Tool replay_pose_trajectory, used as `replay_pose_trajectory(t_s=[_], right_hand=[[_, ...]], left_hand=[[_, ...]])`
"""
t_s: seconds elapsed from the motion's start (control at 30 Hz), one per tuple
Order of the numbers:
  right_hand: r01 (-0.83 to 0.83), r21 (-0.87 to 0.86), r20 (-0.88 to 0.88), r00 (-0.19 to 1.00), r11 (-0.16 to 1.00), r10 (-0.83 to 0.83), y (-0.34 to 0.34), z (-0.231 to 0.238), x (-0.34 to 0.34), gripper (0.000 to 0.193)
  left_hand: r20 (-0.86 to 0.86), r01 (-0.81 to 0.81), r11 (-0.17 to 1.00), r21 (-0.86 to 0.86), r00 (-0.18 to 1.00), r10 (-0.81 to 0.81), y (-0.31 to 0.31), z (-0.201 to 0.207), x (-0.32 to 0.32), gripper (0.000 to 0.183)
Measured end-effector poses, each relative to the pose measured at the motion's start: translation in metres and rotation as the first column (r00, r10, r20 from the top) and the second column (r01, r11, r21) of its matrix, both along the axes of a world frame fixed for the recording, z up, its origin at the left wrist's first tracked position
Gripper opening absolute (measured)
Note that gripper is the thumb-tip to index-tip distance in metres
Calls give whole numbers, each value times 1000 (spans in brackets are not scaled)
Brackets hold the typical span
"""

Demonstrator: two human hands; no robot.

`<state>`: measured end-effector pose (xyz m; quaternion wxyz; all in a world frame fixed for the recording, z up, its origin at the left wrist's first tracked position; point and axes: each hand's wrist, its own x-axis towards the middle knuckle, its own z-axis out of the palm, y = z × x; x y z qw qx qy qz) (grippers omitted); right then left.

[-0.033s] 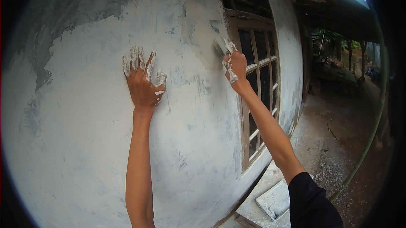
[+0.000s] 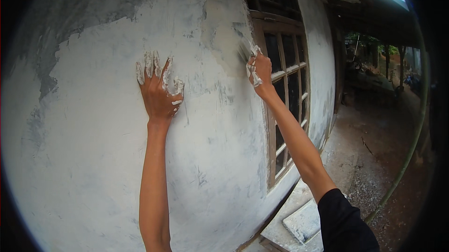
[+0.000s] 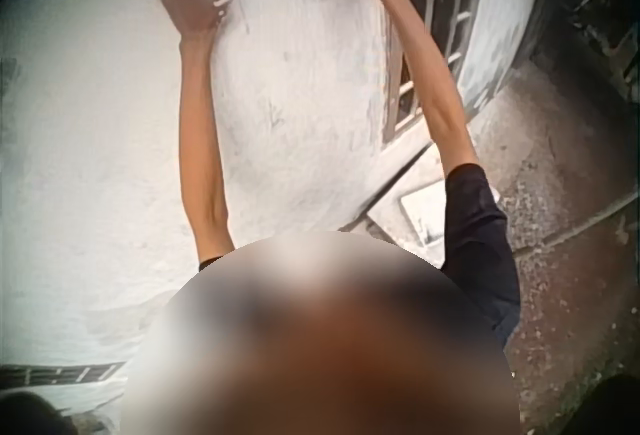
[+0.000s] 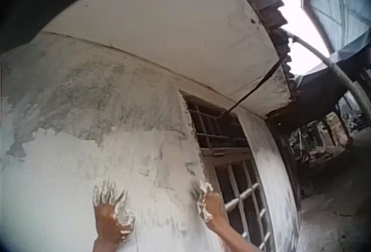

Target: The person applies plaster or putty to an exterior wall using a putty knife.

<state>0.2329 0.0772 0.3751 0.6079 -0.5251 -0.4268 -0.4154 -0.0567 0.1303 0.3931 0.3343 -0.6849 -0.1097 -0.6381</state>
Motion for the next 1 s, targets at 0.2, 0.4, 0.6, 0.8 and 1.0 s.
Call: replay_pose_trajectory(t_s=[0.2,0.4,0.6,0.8,1.0], right_hand=[[-7,-329,83,996,944,36,34,-35,-101,24],[-79,-194,117,988,978,103,-24,5,-72,21],[24,-88,-70,997,996,-31,23,74,16,22],[8,-336,198,978,942,62,15,11,-115,21],[45,-69,139,990,997,-35,-26,78,-48,18]], left_hand=[[-1,-40,999,-36,999,40,12,-2,-11,62],[-17,-64,998,-17,998,64,14,-4,-18,65],[-15,-32,998,-58,999,31,7,-2,0,77],[-59,-88,990,-111,995,82,18,-7,-13,94],[-56,-132,991,-38,990,129,16,-3,-8,96]])
